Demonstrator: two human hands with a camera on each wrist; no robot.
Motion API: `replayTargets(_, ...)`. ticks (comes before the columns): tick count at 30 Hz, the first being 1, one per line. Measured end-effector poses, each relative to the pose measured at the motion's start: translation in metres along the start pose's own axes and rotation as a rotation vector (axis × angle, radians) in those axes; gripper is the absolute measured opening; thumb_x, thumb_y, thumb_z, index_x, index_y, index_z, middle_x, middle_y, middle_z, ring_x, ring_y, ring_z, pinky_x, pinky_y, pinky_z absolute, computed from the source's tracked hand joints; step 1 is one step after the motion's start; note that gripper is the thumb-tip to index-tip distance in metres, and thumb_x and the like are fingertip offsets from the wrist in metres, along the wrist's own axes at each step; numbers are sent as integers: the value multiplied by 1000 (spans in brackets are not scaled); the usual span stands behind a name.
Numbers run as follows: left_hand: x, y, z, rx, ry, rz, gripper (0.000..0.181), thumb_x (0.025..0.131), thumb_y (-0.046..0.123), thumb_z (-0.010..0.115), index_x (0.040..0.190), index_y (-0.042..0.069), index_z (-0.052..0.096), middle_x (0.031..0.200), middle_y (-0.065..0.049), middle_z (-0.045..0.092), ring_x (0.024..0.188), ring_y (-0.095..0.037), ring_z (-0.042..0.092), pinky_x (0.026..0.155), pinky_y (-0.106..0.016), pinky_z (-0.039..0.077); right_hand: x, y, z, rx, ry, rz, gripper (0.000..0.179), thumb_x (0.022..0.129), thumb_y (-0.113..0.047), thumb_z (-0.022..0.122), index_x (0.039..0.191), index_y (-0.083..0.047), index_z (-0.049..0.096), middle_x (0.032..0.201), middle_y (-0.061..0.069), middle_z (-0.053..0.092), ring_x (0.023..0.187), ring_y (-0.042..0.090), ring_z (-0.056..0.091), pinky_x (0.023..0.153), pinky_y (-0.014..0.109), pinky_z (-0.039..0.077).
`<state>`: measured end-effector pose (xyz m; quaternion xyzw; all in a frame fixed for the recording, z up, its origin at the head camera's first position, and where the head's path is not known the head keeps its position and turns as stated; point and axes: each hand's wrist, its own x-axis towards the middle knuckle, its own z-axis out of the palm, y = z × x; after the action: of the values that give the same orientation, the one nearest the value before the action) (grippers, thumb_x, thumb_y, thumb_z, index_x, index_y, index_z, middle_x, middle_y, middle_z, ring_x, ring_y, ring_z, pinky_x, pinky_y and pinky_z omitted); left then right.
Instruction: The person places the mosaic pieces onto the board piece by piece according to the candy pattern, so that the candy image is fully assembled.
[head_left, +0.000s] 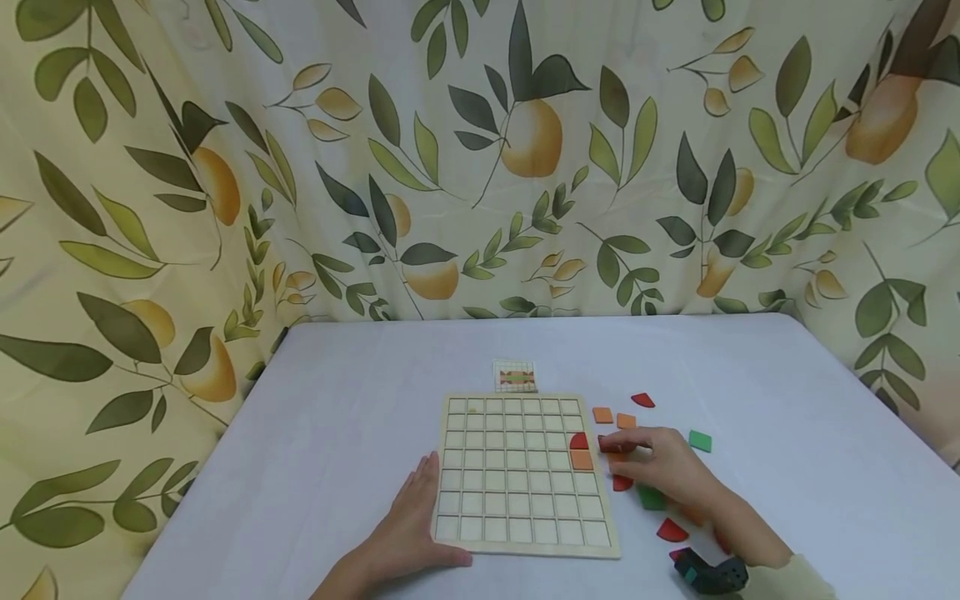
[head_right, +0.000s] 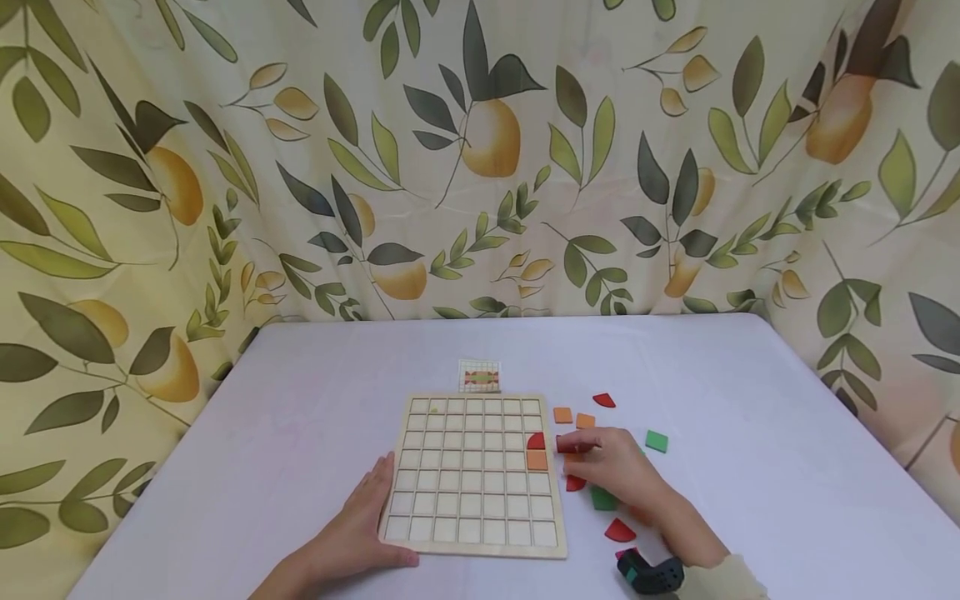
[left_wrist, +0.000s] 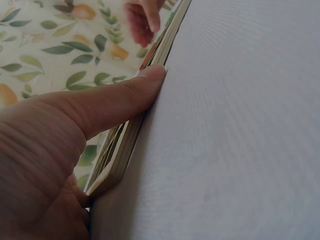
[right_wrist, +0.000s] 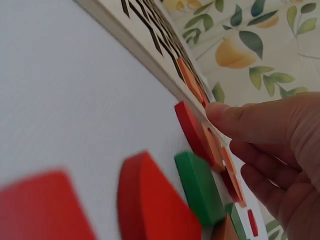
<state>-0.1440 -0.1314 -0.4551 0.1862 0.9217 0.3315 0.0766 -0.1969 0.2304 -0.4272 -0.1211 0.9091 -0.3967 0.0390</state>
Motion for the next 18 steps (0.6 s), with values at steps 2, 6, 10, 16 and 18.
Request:
replayTargets(2,0,0,0,2,-2,-2,129,59,63,74,144,-7,7,150,-22,8,138,-30,3,108,-49,8,-2,2,-3,-27,-16,-30,32,75,-23,76,105,-12,70,99,-2,67,101,26,56,84,43,48)
replayTargets(6,-2,0,-1,3,-3,-2,129,59,62,75,144,-7,6,150,-22,8,138,-29,2,108,-49,8,-8,7,-5,-77,-22,-47,31,74,-22,77,102,-11,71,98,0,67,100,27,57,80,39,51)
replayTargets(10,-2,-1,-1,1,-4,0,129,59,63,74,144,-7,6,150,-21,8,138,-30,2,108,-50,8,-12,9,-4,-78,-16,-28,28,73,-19,78,100,-13,72,94,-4,67,95,23,58,76,30,52)
replayTargets(16,-2,-2,1,4,0,10,130,59,63,74,144,-7,6,150,-21,8,138,-29,2,108,-49,8,-15,9,-4,-87,-25,-45,23,73,-17,77,96,-15,73,89,-8,68,92,20,59,74,27,52)
replayTargets(18,-1,-1,1,5,0,14,130,59,64,74,144,-6,6,150,-21,8,138,-29,2,108,-49,8,-16,8,-5,-97,-32,-52,22,74,-17,77,95,-16,73,89,-9,68,93,20,60,75,26,52)
